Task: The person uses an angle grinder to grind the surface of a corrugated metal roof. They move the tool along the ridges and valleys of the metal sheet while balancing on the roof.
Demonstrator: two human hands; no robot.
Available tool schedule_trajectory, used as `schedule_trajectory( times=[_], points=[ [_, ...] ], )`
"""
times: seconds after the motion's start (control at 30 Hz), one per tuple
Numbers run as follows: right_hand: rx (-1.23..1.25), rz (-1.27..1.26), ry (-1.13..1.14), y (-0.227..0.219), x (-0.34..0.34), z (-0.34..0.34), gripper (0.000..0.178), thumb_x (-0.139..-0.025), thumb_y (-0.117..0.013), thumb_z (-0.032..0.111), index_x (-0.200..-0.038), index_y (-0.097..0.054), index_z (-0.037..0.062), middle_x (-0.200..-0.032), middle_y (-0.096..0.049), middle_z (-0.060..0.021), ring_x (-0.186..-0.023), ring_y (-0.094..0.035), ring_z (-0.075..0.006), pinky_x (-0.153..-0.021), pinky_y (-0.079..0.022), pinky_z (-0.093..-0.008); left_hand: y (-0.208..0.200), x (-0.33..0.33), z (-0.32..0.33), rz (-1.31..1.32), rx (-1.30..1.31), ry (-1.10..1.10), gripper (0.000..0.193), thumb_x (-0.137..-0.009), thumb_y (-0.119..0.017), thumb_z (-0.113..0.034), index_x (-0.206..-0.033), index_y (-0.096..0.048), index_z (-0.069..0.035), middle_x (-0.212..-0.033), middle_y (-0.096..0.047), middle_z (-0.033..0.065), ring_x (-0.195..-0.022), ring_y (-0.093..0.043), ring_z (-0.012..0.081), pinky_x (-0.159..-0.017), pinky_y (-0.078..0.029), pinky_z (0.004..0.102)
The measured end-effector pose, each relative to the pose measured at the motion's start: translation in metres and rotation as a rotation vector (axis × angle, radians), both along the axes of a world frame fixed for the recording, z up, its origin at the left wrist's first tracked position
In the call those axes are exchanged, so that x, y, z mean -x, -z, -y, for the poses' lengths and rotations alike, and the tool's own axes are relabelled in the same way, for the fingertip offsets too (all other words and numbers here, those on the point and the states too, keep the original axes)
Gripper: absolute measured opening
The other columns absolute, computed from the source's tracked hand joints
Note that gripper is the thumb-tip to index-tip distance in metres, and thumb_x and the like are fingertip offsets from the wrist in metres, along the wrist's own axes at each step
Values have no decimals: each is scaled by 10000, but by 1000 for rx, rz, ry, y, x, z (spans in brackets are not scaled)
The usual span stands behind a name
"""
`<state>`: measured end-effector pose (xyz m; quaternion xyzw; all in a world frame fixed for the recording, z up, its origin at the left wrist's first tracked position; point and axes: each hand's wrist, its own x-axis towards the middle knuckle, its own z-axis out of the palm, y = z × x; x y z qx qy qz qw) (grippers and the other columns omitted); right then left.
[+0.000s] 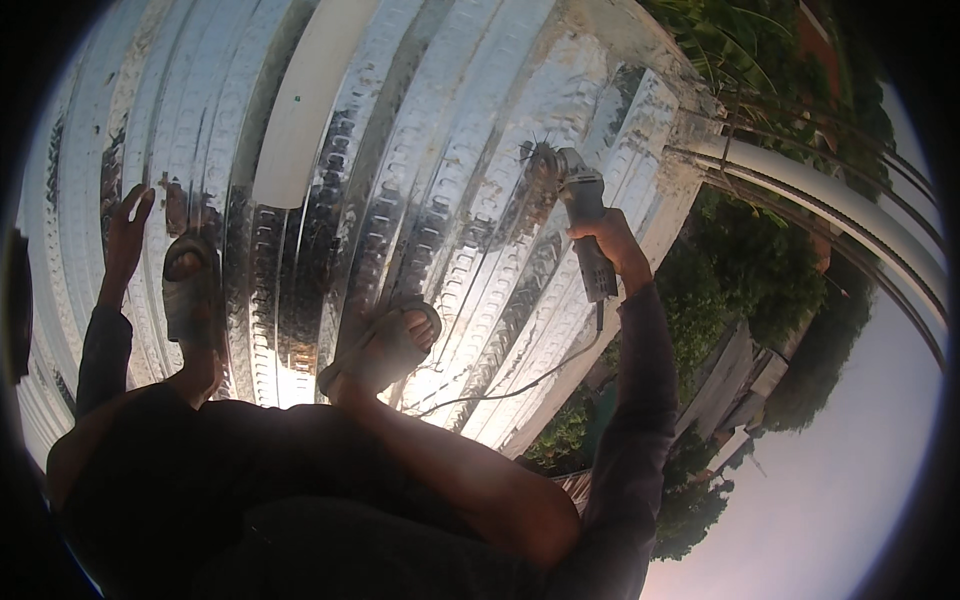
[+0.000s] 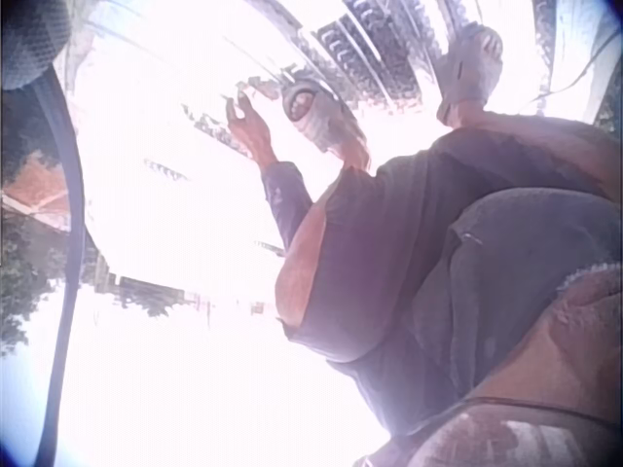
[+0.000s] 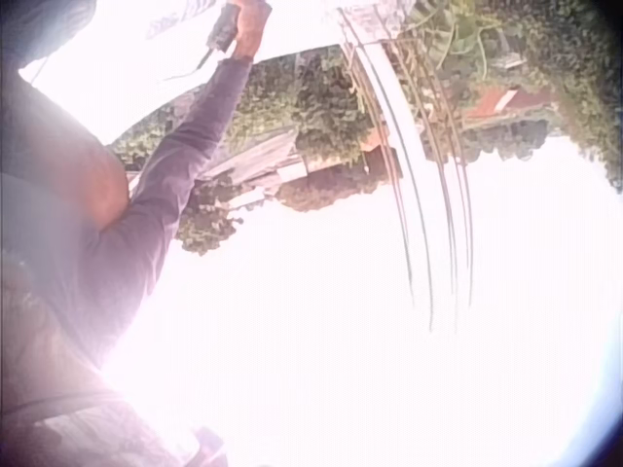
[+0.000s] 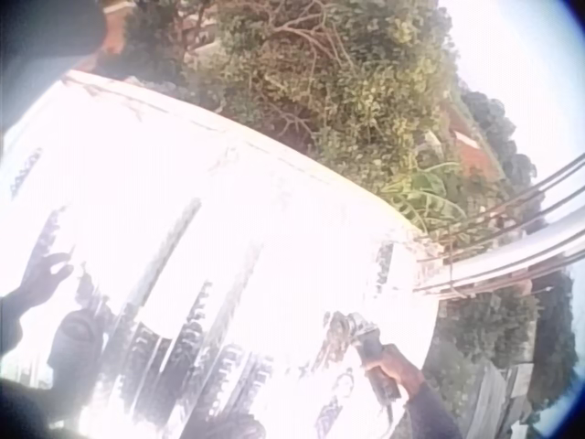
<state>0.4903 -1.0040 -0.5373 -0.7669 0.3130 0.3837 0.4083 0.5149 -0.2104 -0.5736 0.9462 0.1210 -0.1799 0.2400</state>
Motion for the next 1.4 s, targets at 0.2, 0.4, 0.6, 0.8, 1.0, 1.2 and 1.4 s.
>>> schedule_trajectory(
  times=[0.2,0.4,0.6,0.8,1.0,1.2,1.4],
  points=[
    [8,3,-19,-1,0,-1,329,-668,-813,247,-837,-736,-25,-721,-673,-71,-580,-625,-196,-582,-492,-374,2,3,-3,-18,13,-32,626,-1026,-610,-487,-1411,-598,6,-1397,-638,232,-1342,-582,335,-1135,-416,393],
    [-24,1,7,-3,0,-4,316,-671,-813,242,-836,-738,-17,-712,-670,-68,-582,-626,-190,-581,-491,-370,7,3,-7,-4,-1,-26,621,-1028,-603,-493,-1419,-598,-11,-1395,-641,226,-1342,-582,338,-1137,-415,400],
    [-21,10,13,0,1,-1,302,-678,-819,218,-833,-732,-26,-714,-674,-74,-578,-628,-189,-571,-490,-359,2,1,-1,-9,-32,-6,621,-1028,-600,-499,-1415,-602,-13,-1394,-641,228,-1339,-584,339,-1136,-416,402],
    [-39,-5,-2,2,1,-1,341,-692,-824,225,-889,-720,-34,-740,-691,-101,-606,-679,-204,-573,-535,-360,1,3,-8,-6,-28,-11,633,-1029,-597,-508,-1413,-601,-5,-1398,-638,230,-1337,-585,337,-1136,-416,402],
    [-49,3,22,0,5,3,317,-693,-817,209,-871,-725,-36,-729,-684,-95,-588,-661,-198,-559,-520,-363,-5,-1,1,-20,-27,-13,638,-1030,-597,-504,-1412,-598,7,-1400,-634,237,-1347,-577,339,-1142,-412,403],
    [-165,92,175,-27,20,-8,296,-705,-805,182,-886,-711,-33,-726,-680,-97,-598,-682,-209,-577,-547,-363,12,1,-16,-15,-13,18,595,-1049,-594,-443,-1419,-587,22,-1406,-627,244,-1358,-569,338,-1150,-403,398],
    [-262,156,314,-42,34,-3,328,-735,-815,183,-940,-692,-42,-789,-699,-124,-627,-712,-212,-616,-624,-377,12,-6,-3,-37,-27,40,575,-1045,-598,-439,-1400,-607,14,-1384,-648,229,-1330,-594,331,-1139,-413,395]
  ],
)
